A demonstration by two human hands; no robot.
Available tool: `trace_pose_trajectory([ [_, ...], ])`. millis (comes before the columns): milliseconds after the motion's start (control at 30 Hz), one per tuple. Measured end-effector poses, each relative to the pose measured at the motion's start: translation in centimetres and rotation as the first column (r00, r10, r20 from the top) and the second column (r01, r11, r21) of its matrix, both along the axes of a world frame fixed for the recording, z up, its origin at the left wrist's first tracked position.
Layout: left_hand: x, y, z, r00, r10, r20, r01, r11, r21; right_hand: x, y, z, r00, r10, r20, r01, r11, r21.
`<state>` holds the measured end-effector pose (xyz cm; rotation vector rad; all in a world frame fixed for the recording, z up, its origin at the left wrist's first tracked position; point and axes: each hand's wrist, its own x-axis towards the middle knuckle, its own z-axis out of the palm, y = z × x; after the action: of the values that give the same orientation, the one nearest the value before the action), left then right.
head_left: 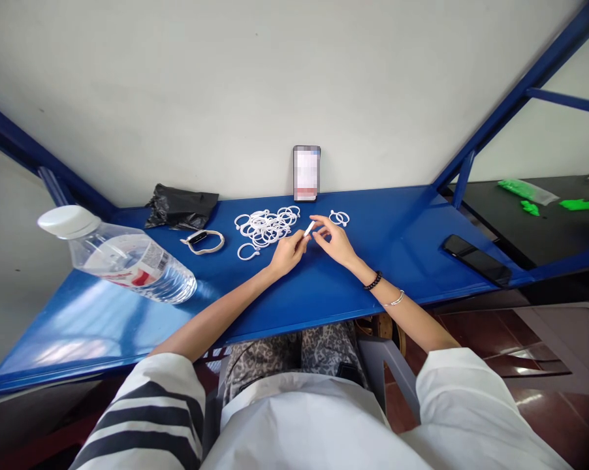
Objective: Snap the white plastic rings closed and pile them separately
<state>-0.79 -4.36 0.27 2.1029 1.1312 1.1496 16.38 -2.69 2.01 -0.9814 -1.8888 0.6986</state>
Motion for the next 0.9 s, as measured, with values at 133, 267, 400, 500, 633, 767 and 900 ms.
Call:
trace_pose_trajectory([
  [133, -0.1, 0.0, 0.0, 1.000, 0.014, 0.024, -0.014, 1.000, 0.003, -0.1, -0.3, 0.6, 0.999, -0.002, -0.036, 0.002, 1.000, -0.008],
  [267, -0.1, -0.1, 0.1, 0.993, 0.050, 0.105, -0.047, 0.998, -0.036, -0.2, -0.2, 0.6, 0.994, -0.010, -0.111, -0.001, 0.995, -0.098],
  [400, -0.1, 0.0, 0.2, 0.981, 0.088, 0.172, -0.073, 0.993, -0.088, -0.2, 0.4, 0.0, 0.959, 0.004, -0.284, -0.097, 0.944, -0.315],
  [500, -0.1, 0.3, -0.1, 0.977, 0.121, 0.173, -0.105, 0.990, -0.098, 0.0, 0.6, -0.2, 0.935, -0.025, -0.354, -0.131, 0.902, -0.410],
  [633, -0.2, 0.6, -0.7, 0.973, 0.160, 0.164, -0.148, 0.986, -0.082, 0.2, 0.6, -0.1, 0.914, -0.026, -0.405, -0.181, 0.866, -0.466],
  [767, -0.2, 0.6, -0.8, 0.975, 0.180, 0.127, -0.174, 0.983, -0.058, 0.0, 0.5, -0.1, 0.895, -0.026, -0.445, -0.226, 0.834, -0.504],
  [900, -0.2, 0.5, -0.7, 0.972, 0.218, 0.088, -0.218, 0.976, -0.015, -0.2, 0.5, -0.2, 0.897, -0.032, -0.442, -0.225, 0.826, -0.517],
])
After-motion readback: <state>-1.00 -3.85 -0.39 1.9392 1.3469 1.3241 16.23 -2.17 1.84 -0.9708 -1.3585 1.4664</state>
